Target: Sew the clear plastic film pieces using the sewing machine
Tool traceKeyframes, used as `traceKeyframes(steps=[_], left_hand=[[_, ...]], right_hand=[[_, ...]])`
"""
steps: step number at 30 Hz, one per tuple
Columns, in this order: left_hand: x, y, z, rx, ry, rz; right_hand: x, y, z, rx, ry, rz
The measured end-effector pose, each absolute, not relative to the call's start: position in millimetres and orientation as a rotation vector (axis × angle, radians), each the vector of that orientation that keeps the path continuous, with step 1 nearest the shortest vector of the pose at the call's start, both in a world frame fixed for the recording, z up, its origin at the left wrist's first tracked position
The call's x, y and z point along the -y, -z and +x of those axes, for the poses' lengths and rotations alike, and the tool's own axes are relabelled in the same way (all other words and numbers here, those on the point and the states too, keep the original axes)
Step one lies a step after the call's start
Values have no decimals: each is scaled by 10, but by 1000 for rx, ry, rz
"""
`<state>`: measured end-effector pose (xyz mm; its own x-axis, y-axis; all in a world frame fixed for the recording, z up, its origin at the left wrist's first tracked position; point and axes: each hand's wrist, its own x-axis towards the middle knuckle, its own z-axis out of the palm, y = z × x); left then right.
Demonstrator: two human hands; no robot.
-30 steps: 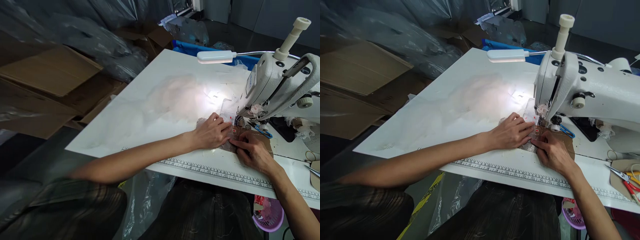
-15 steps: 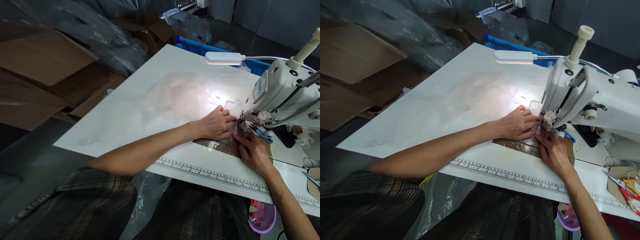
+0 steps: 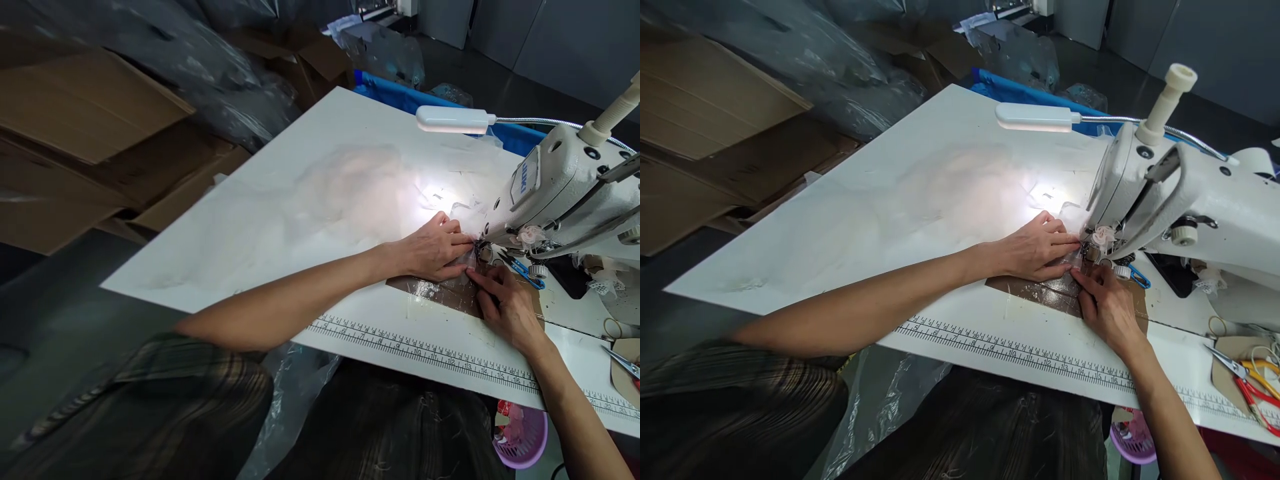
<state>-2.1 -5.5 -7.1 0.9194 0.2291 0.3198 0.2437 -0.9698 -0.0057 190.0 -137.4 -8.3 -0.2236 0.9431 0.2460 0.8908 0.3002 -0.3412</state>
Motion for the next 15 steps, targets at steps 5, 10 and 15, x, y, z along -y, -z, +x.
traceKeyframes(steps=[5, 10, 15], left_hand=[[59, 59, -24, 355, 511, -3035], [63, 44, -23, 377, 499, -3057], [58, 73, -18, 358, 521, -3033]], right_hand=[[1377, 89, 1897, 2162, -198, -1620], [1374, 79, 1900, 2143, -210, -1612], [1370, 66, 1895, 2138, -187, -1603]])
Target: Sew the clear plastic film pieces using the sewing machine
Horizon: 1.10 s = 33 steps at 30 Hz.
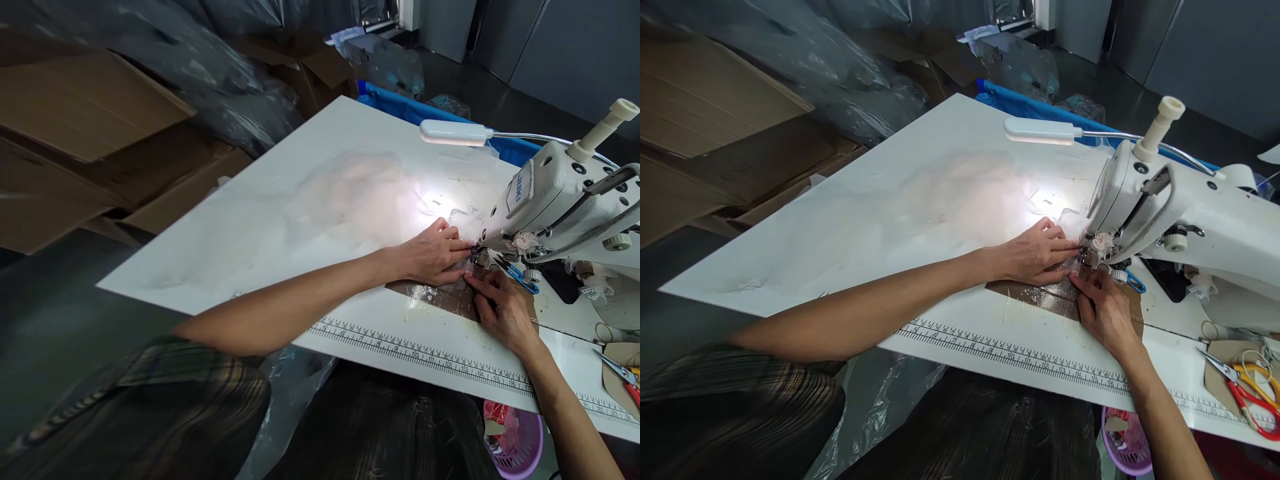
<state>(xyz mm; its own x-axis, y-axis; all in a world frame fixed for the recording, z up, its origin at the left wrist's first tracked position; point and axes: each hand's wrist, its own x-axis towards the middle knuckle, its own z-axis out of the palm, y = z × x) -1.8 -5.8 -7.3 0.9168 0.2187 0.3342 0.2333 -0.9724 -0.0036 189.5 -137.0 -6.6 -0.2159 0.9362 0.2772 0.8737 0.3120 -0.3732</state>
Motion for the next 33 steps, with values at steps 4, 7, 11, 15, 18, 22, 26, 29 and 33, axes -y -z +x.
traceKeyframes(steps=[4, 7, 11, 15, 18, 22, 26, 29, 33], left_hand=[[57, 87, -16, 364, 545, -3036], [63, 74, -17, 377, 527, -3053], [72, 67, -13, 376, 503, -3043], [76, 84, -17, 366, 530, -2992], [72, 80, -41, 386, 598, -2951], [72, 44, -84, 198, 723, -3000], [97, 21, -99, -146, 647, -3108], [113, 20, -97, -169, 569, -3100], [111, 25, -95, -167, 579, -3081]], right_hand=[[1369, 81, 1889, 2122, -188, -1601], [1370, 108, 1885, 2092, -168, -1580], [1370, 129, 1873, 2065, -167, -1573], [1369, 131, 1864, 2061, -158, -1561], [1369, 126, 1866, 2055, -168, -1548], [1372, 108, 1877, 2062, -216, -1585], [1375, 92, 1883, 2069, -250, -1629], [1376, 94, 1880, 2071, -241, -1638], [1375, 119, 1877, 2060, -215, -1608]])
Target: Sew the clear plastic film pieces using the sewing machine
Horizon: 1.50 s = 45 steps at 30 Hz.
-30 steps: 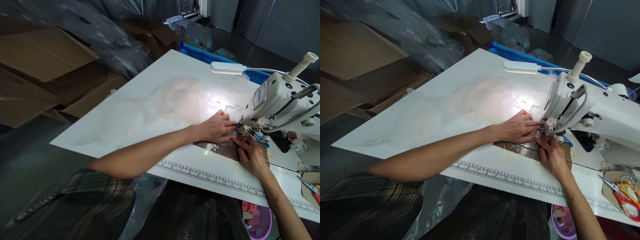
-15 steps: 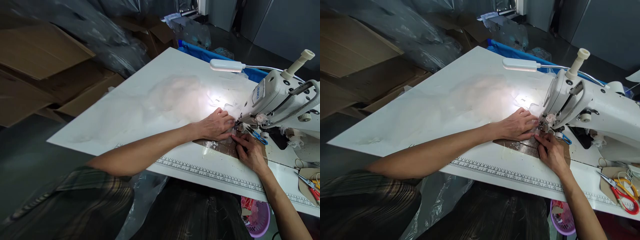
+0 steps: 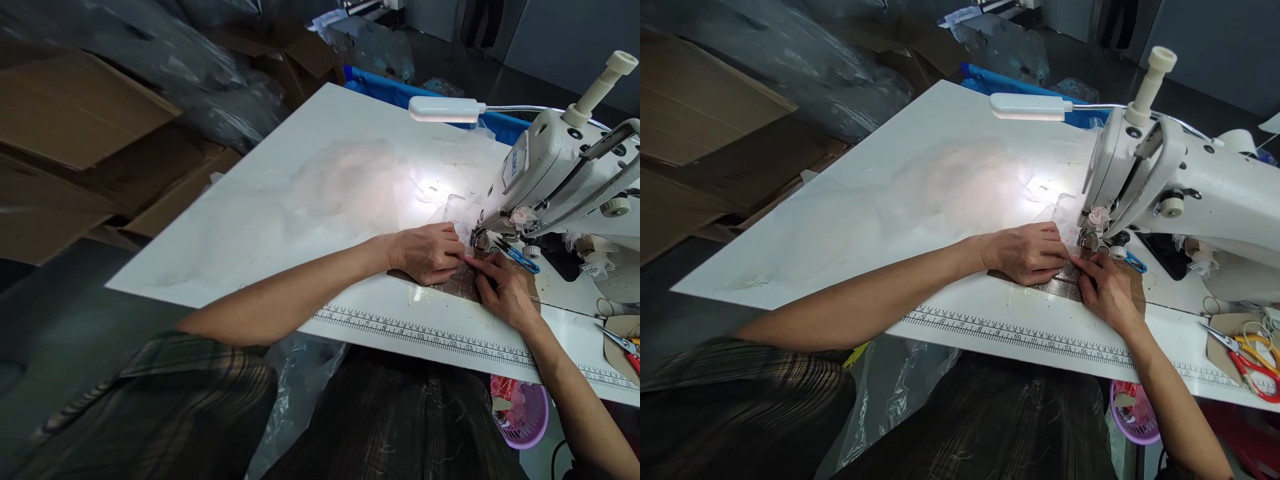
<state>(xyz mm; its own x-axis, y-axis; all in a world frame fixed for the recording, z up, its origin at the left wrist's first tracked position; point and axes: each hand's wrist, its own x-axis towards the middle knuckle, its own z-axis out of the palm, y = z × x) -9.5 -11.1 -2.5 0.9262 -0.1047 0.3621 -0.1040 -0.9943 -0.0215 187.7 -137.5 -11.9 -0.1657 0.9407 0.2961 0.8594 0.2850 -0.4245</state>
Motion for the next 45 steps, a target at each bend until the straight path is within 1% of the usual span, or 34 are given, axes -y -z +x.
traceKeyframes(steps=[9, 15, 20, 34, 40, 45], left_hand=[[106, -33, -97, -122, 463, -3249], [134, -52, -100, -95, 492, -3192], [149, -46, -106, -81, 567, -3156], [139, -42, -109, 92, 474, -3174], [153, -51, -91, 145, 461, -3147], [157, -48, -85, 189, 409, -3114]], right_hand=[[1376, 131, 1877, 2071, -118, -1575], [1382, 121, 1874, 2110, -45, -1592], [1381, 133, 1876, 2156, -54, -1658], [1300, 48, 1837, 2242, 10, -1773], [1323, 42, 1862, 2219, -58, -1695], [1330, 51, 1855, 2215, -63, -1742]])
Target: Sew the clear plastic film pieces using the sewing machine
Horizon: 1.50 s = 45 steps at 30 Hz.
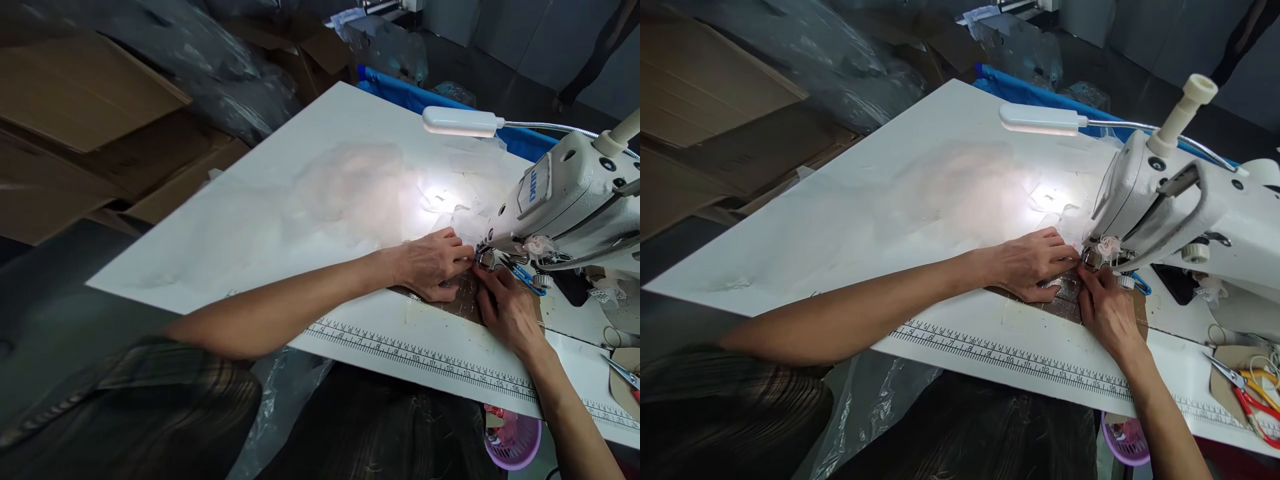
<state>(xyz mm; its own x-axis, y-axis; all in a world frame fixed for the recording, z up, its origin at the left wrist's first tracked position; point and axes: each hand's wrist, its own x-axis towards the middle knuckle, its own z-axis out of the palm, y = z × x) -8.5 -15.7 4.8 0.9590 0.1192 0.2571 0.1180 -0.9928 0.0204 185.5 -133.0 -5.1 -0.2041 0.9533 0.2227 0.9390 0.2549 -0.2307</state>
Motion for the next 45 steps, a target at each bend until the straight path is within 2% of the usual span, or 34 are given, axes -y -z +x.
traceKeyframes(steps=[5, 9, 13, 20, 25, 28, 35, 42, 45], left_hand=[[143, -53, -78, -214, -362, 3120], [120, -60, -65, -246, -305, 3153], [98, -57, -53, -269, -278, 3170], [84, -38, -46, -308, -281, 3194], [106, -25, -40, -328, -312, 3197], [113, -18, -37, -377, -330, 3188], [113, 13, -26, -490, -333, 3110], [41, -138, 26, -440, -237, 2972], [-242, -366, 96, -349, -203, 2749]], right_hand=[[1309, 49, 1818, 2248, 47, -1814], [1299, 22, 1806, 2258, 0, -1853], [1289, -73, 1892, 2140, -177, -1788], [1191, -166, 2065, 1627, -714, -1886], [1259, -110, 2108, 1498, -798, -1863], [1370, -20, 2121, 1494, -704, -1797], [1490, 222, 2110, 1655, -161, -1734], [1495, 200, 2100, 1711, -121, -1675], [1502, 187, 2101, 1718, 46, -1616]])
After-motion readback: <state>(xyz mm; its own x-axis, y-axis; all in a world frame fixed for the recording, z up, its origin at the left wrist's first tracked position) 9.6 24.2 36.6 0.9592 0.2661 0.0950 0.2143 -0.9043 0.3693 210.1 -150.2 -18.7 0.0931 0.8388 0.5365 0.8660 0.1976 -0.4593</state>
